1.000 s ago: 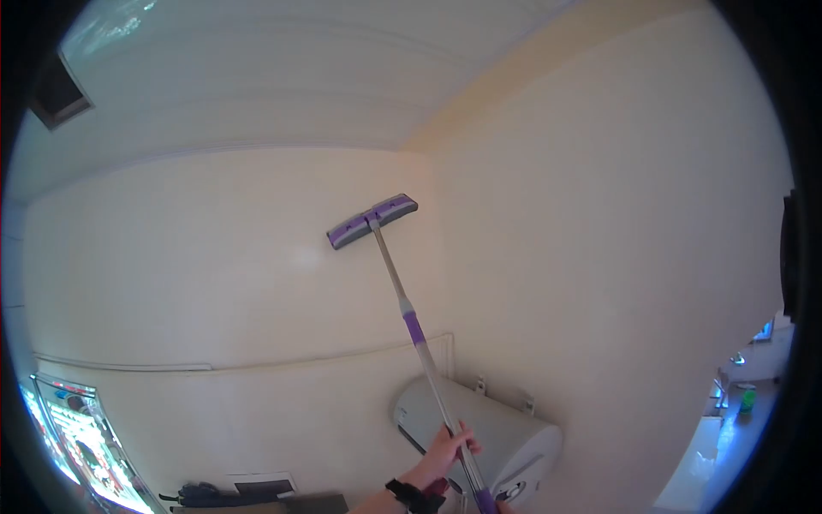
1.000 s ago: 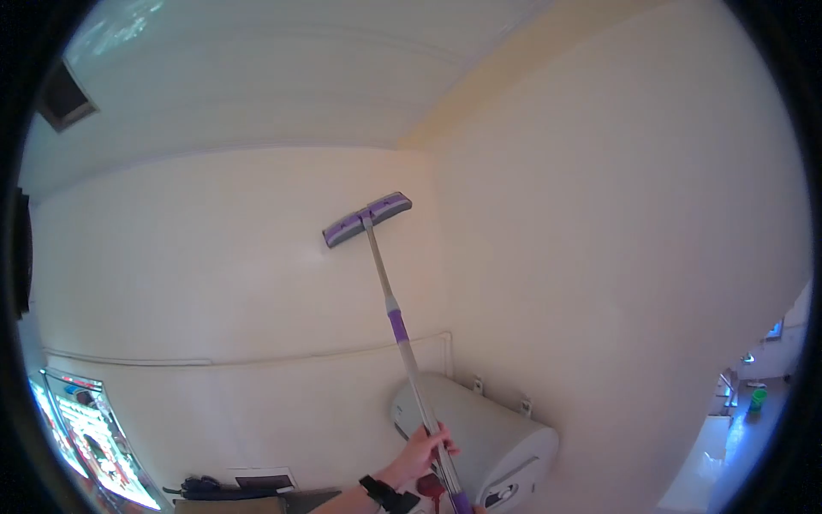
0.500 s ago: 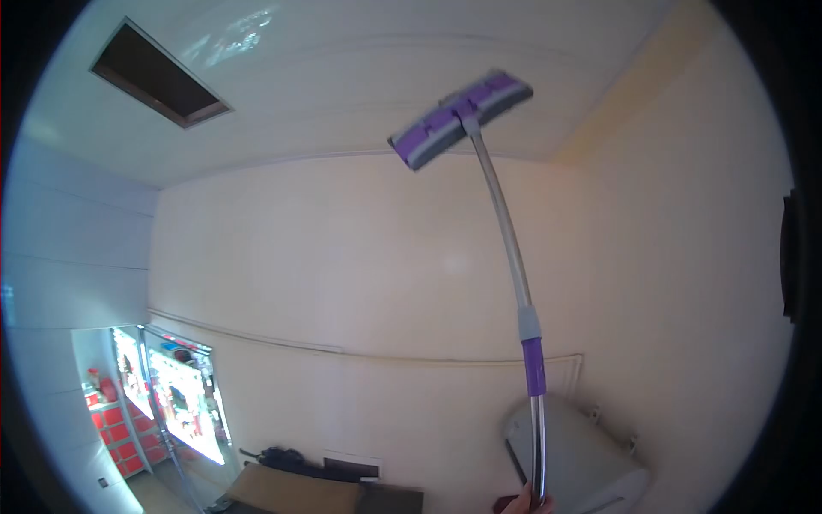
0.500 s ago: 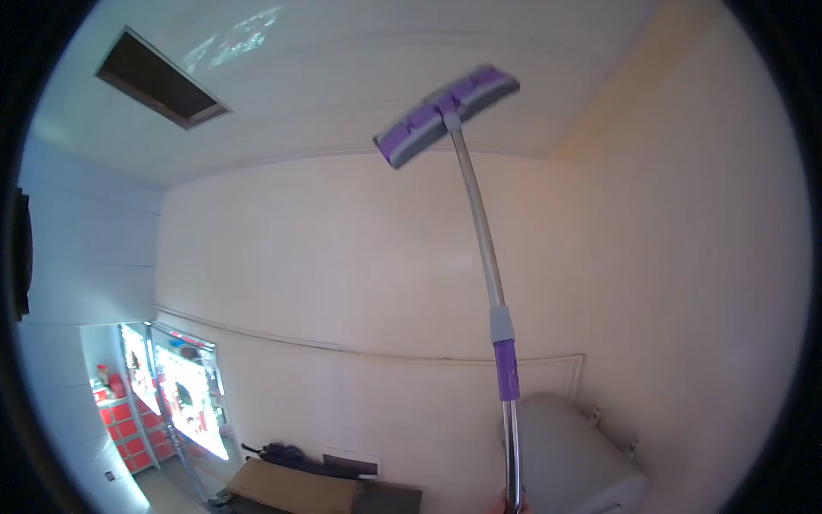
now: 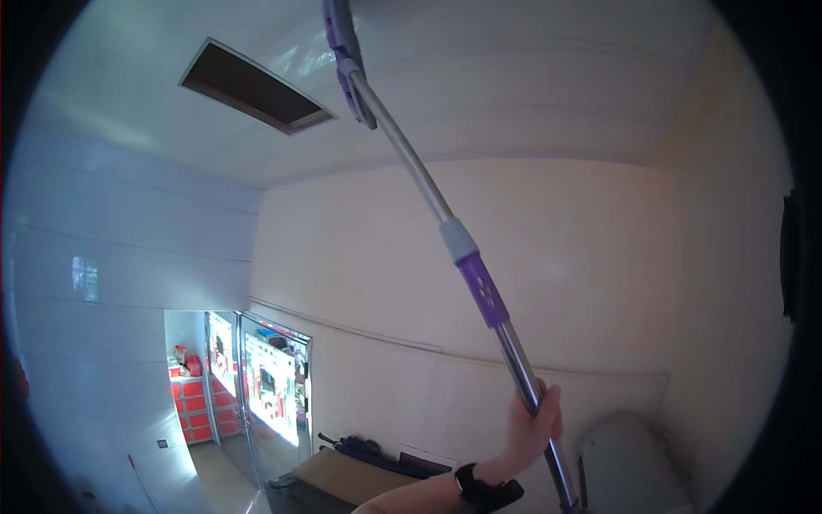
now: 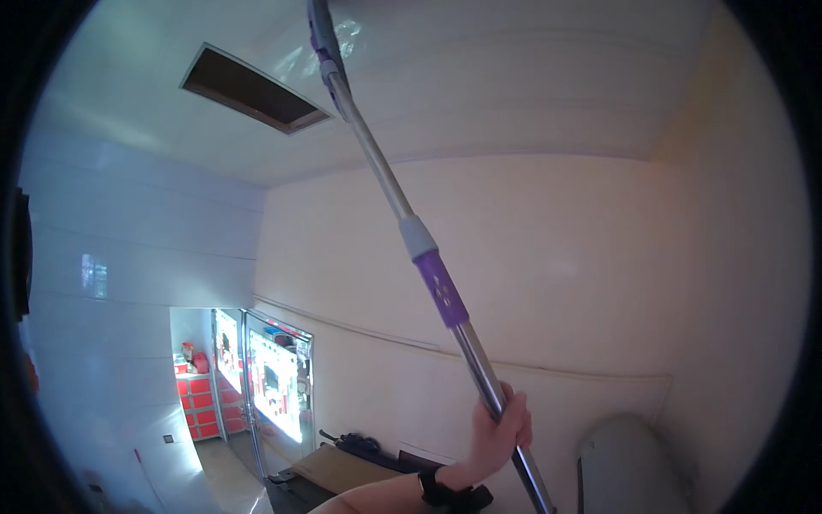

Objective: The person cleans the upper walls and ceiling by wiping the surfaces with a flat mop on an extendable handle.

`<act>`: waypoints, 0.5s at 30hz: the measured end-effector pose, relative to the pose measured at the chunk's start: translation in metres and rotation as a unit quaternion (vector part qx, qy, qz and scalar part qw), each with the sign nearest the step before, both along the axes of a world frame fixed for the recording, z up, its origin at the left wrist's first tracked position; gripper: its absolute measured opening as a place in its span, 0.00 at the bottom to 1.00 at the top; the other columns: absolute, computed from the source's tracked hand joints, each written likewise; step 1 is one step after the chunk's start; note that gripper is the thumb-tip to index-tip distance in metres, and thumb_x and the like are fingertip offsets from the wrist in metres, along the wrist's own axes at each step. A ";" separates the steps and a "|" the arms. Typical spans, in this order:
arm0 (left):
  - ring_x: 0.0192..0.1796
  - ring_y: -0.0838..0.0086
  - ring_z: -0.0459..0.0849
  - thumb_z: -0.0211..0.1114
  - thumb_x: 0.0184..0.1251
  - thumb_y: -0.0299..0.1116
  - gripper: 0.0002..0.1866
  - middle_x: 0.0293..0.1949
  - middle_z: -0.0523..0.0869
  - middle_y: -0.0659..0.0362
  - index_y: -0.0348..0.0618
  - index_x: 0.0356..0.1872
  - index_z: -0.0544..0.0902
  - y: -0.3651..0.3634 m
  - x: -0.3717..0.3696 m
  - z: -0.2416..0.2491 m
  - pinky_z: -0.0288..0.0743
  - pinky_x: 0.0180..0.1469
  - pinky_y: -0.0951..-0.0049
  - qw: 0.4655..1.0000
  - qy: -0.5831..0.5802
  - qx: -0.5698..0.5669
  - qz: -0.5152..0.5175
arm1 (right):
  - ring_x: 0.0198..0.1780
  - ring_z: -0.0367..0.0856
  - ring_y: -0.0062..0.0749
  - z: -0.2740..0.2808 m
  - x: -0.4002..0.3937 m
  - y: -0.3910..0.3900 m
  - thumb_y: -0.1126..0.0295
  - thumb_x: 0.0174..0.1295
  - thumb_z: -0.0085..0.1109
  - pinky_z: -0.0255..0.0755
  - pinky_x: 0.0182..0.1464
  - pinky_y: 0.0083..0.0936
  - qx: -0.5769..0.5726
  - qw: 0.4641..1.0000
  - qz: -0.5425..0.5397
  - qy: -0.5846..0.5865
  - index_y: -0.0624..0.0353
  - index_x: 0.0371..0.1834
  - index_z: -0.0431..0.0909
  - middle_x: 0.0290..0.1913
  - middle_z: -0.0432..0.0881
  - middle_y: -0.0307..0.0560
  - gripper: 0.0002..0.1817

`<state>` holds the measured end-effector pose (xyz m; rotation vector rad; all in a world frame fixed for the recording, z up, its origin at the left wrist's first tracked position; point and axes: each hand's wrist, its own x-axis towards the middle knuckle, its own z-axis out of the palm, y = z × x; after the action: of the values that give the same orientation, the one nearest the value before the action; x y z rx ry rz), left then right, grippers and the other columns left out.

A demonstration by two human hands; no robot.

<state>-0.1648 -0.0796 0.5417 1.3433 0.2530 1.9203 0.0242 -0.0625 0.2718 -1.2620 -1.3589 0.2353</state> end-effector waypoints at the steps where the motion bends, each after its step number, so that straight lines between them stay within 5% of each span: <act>1: 0.14 0.81 0.66 0.52 0.70 0.30 0.08 0.16 0.65 0.65 0.46 0.35 0.62 -0.004 -0.005 0.013 0.60 0.14 0.79 1.000 -0.020 0.004 0.005 | 0.26 0.71 0.40 0.045 -0.008 -0.023 0.68 0.59 0.58 0.67 0.29 0.34 -0.023 0.999 0.001 -0.042 0.63 0.35 0.71 0.24 0.72 0.52 0.10; 5: 0.14 0.83 0.64 0.54 0.70 0.31 0.08 0.16 0.64 0.66 0.47 0.34 0.62 -0.002 -0.028 0.054 0.60 0.14 0.80 0.998 -0.047 0.024 -0.025 | 0.24 0.69 0.44 0.123 -0.029 -0.051 0.66 0.59 0.59 0.64 0.28 0.36 0.085 0.990 0.014 -0.109 0.64 0.38 0.71 0.23 0.72 0.53 0.13; 15: 0.14 0.83 0.63 0.58 0.68 0.36 0.13 0.17 0.64 0.66 0.48 0.32 0.62 0.018 -0.059 0.103 0.61 0.15 0.79 0.998 -0.044 0.041 0.009 | 0.24 0.75 0.45 0.170 -0.030 -0.058 0.67 0.57 0.59 0.67 0.28 0.37 0.089 0.974 0.126 -0.167 0.62 0.45 0.71 0.25 0.74 0.57 0.15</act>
<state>-0.2236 -0.0611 0.6445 1.3091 0.1452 2.0188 -0.0056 -0.1205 0.4423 -1.0056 -1.7916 0.0735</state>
